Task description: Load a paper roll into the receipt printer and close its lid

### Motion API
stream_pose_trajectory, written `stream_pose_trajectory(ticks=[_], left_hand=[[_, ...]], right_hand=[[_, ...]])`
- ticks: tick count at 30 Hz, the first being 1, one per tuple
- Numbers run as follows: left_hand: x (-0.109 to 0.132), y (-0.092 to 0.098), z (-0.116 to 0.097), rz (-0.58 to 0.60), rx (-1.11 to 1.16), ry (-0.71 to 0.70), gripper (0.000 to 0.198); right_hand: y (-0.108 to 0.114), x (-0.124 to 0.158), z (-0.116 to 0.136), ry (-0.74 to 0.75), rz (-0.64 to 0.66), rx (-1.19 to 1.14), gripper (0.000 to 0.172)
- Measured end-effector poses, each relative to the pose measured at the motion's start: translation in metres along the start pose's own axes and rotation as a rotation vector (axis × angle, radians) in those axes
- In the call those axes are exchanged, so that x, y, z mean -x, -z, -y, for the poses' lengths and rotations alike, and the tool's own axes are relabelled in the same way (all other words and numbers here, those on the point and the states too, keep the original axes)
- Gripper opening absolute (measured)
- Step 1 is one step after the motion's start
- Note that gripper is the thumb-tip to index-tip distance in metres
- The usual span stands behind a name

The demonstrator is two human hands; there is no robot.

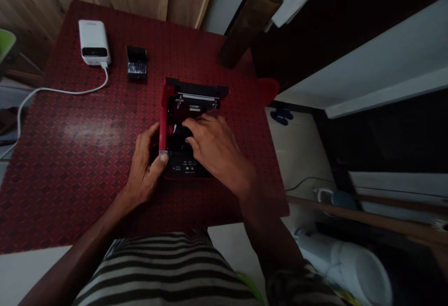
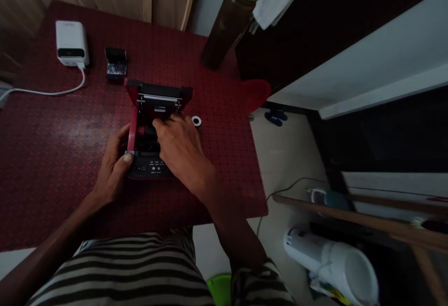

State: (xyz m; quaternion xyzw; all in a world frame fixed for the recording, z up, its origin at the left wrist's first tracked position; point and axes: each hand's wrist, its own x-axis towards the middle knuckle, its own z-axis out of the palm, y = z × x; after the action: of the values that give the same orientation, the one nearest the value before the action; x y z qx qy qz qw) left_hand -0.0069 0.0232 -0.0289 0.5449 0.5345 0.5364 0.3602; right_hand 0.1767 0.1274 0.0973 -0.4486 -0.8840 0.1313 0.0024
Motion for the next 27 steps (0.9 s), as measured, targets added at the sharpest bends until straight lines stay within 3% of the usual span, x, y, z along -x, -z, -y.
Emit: stream_pose_trajectory(ticks=[12,16,20,23,27], left_hand=[[0.000,0.001,0.003,-0.008,-0.024,-0.020,0.076],[0.001,0.001,0.003,-0.004,-0.022,-0.030,0.075],[0.000,0.001,0.001,0.000,-0.023,-0.029,0.074],[0.001,0.001,-0.001,-0.004,-0.030,-0.013,0.076],[0.001,0.000,-0.006,-0.042,0.038,0.056,0.078]], right_hand=[[-0.008,-0.020,0.003,0.024,0.046,0.130,0.035],[0.001,-0.012,-0.005,0.045,0.054,0.003,0.038],[0.011,0.001,-0.020,0.223,0.069,-0.238,0.046],[0.010,0.005,-0.024,0.325,0.069,-0.290,0.036],[0.002,0.007,-0.020,0.301,-0.025,-0.224,0.023]])
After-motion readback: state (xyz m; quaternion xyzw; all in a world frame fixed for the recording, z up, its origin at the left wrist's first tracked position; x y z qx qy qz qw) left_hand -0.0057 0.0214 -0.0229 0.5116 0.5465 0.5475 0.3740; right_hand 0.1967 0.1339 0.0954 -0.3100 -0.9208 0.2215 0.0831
